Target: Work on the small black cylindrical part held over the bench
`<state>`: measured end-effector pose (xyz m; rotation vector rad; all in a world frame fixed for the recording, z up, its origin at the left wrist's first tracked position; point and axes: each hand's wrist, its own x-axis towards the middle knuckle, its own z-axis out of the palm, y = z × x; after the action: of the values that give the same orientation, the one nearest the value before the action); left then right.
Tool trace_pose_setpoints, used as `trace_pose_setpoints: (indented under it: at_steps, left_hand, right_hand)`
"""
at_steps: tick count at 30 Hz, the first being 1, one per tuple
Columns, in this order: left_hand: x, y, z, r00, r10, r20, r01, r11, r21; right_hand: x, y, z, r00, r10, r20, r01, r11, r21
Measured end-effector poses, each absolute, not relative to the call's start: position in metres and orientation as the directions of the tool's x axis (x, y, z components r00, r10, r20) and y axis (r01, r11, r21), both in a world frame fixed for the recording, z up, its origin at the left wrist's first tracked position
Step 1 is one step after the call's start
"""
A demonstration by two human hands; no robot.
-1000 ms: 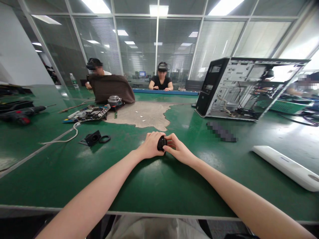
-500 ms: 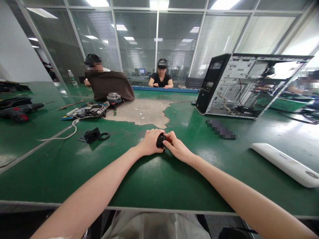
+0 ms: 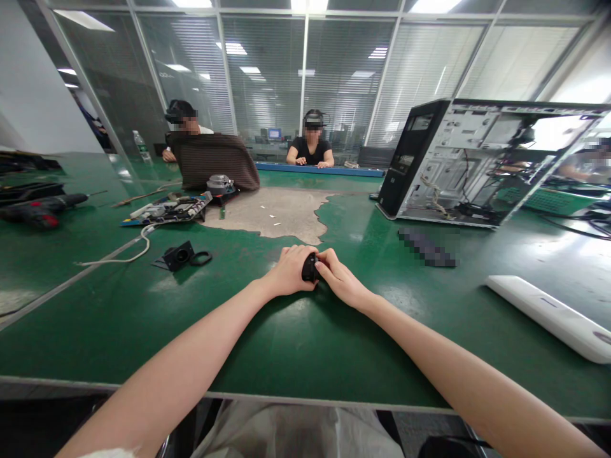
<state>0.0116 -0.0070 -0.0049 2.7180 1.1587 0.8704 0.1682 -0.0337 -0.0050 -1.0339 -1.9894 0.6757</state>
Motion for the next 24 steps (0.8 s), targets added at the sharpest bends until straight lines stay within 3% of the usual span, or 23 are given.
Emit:
trace_pose_setpoints:
  at_steps: [11, 20, 24]
  left_hand:
    - [0.01, -0.006, -0.005, 0.569, 0.666, 0.482, 0.634, -0.729, 0.258]
    - [0.01, -0.004, -0.008, 0.571, 0.652, 0.499, 0.631, -0.737, 0.242]
    - [0.009, -0.003, -0.009, 0.568, 0.643, 0.514, 0.63, -0.741, 0.231]
  right_hand:
    - [0.167, -0.031, -0.009, -0.287, 0.868, 0.405, 0.339, 0.488, -0.804]
    - [0.171, -0.036, -0.005, -0.403, 0.828, 0.39, 0.227, 0.503, -0.834]
    - [0.171, -0.034, -0.006, -0.348, 0.854, 0.387, 0.246, 0.482, -0.841]
